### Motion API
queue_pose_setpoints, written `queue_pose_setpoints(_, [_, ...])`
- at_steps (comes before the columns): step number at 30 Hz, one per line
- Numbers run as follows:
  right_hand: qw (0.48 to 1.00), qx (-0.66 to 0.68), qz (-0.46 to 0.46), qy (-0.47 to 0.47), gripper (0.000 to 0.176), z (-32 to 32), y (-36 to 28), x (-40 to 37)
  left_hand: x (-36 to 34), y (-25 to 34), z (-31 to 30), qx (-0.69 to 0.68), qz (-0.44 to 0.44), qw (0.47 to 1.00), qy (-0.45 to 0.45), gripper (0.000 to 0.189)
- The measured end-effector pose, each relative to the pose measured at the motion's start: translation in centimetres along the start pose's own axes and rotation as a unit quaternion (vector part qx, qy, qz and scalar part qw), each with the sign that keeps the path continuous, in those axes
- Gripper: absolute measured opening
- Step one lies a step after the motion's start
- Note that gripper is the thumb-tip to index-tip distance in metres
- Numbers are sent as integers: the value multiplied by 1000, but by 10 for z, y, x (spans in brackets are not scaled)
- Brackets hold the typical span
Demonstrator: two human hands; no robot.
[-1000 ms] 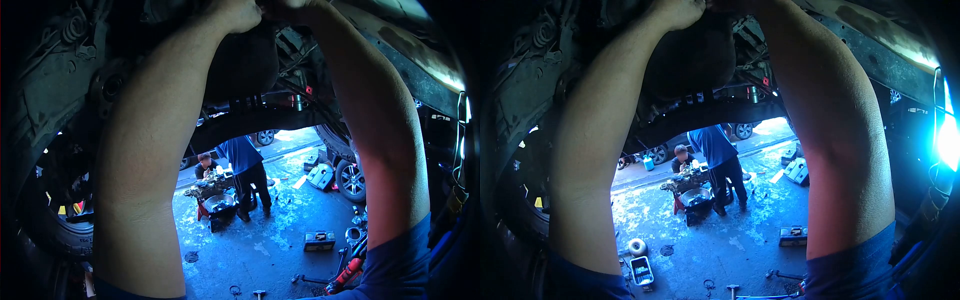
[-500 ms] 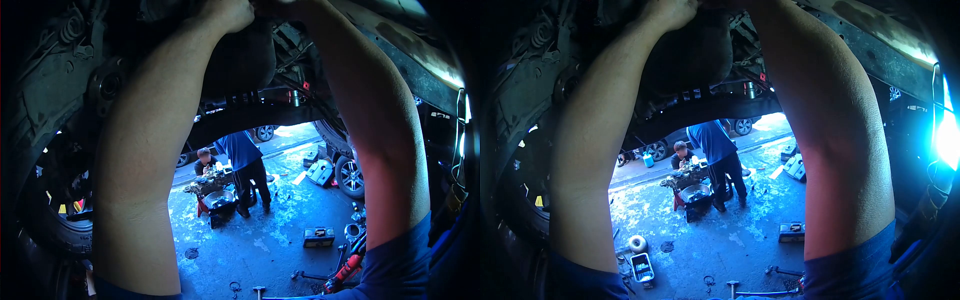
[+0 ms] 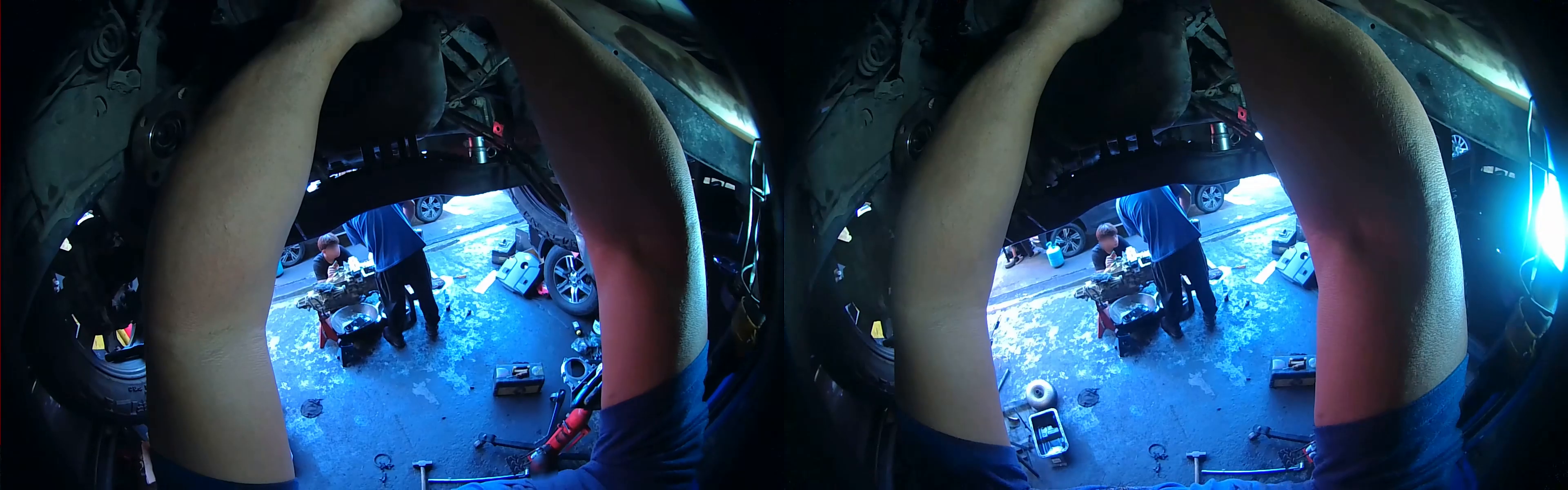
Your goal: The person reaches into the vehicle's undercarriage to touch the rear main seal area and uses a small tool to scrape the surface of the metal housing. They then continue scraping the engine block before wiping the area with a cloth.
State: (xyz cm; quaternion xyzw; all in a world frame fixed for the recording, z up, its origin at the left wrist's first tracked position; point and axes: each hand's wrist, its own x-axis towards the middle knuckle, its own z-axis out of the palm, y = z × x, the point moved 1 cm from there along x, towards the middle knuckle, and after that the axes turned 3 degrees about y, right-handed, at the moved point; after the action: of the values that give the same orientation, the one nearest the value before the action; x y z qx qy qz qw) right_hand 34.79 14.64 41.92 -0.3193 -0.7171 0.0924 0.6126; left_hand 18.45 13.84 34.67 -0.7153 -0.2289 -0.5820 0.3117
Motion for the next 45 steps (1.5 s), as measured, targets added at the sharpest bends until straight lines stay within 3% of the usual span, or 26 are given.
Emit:
queue_pose_setpoints(5, [1000, 13, -1, 15, 23, 8, -6, -12, -8, 5, 0, 14, -8, 999, 43, 31])
queue_pose_setpoints(11, [999, 23, -15, 29, 22, 14, -7, -17, 2, -2, -1, 19, -4, 1000, 5, 29])
queue_pose_setpoints(21, [1000, -14, -12, 6, 27, 25, -16, -21, 10, -18, -3, 34, 7, 999, 22, 25])
queue_pose_setpoints(23, [1000, 3, 6, -23, 26, 23, -11, -16, -2, -7, -20, 16, 0, 1000, -24, 26])
queue_pose_setpoints(24, [1000, 10, 21, -20, 25, 21, -9, -13, -12, 6, -30, 18, -65, 998, -20, 30])
queue_pose_setpoints(28, [1000, 13, 13, -16, 24, 25, -9, -17, 5, -22, -16, 92, 0, 991, -98, 38])
queue_pose_setpoints(34, [999, 20, 1, -32, 24, 30, -10, -14, 31, -36, -2, 81, 54, 993, -65, 39])
queue_pose_setpoints(37, [998, 68, 6, -14, 23, 37, -12, -18, 33, -39, -5, 77, 43, 992, -91, 36])
queue_pose_setpoints(40, [999, 49, 5, 13, 22, 53, -22, -25, 23, -34, -26, 50, -47, 995, -78, 33])
queue_pose_setpoints(45, [999, 34, -10, 1, 21, 33, -27, -16, 29, -49, -20, 27, -12, 989, -142, 35])
